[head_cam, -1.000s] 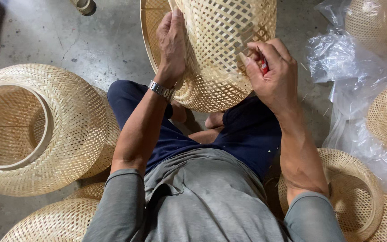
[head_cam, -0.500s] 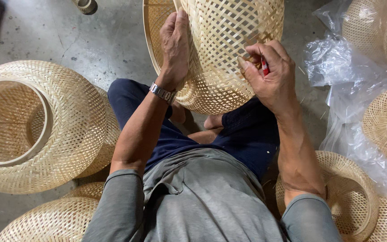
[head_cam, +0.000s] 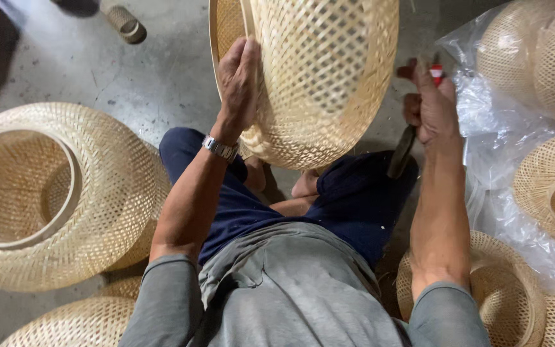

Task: The person sits on the floor and uses a red-handled tool to scrape and smooth the woven surface of a large bamboo basket. They rotate the basket to access different areas, occasionally setting it down to pick up another one from a nearby pile.

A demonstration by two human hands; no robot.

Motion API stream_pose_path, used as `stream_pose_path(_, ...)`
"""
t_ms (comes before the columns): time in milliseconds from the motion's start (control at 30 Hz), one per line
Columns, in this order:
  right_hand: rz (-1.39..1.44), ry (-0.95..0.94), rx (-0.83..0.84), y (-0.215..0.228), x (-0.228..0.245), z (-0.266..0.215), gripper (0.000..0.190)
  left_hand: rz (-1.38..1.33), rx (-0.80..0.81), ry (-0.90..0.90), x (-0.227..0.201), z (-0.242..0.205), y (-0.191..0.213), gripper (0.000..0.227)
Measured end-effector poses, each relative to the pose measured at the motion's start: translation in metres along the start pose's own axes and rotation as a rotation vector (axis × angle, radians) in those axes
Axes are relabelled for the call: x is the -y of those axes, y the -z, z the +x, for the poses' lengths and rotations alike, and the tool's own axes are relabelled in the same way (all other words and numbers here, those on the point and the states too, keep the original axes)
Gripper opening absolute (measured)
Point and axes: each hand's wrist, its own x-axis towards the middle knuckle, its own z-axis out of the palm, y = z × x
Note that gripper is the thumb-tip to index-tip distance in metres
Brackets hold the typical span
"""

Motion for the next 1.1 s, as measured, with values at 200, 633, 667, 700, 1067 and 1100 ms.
stream_pose_path(200, 0.35, -0.179, 0.219, 0.02, -0.046, 0.041, 0.058, 0.064, 0.011, 0.063, -0.007, -0.022, 0.009, 0.031)
stream_pose_path(633, 0.21, -0.115, 0.336, 0.001, -0.054, 0.038, 0.061, 0.138, 0.06, 0.004, 0.021, -0.078, 0.029, 0.03)
stream_pose_path(667, 0.247, -0.042, 0.345, 0.0, -0.052, 0.033, 0.06, 0.114, 0.077, -0.015, 0.028, -0.081, 0.032, 0.028)
stream_pose_path(700, 0.284, 0.031, 0.354, -0.001, -0.048, 0.03, 0.06, 0.344, 0.049, -0.148, 0.034, -0.075, 0.037, 0.03)
stream_pose_path(1067, -0.095, 0.104, 0.318, -0.009, -0.031, 0.01, 0.088, -0.667, 0.098, 0.513, 0.036, 0.032, 0.037, 0.081)
stream_pose_path(1100, -0.067, 0.123, 0.33, -0.006, -0.037, 0.008, 0.087, -0.696, 0.073, 0.482, 0.04, 0.032, 0.033, 0.07)
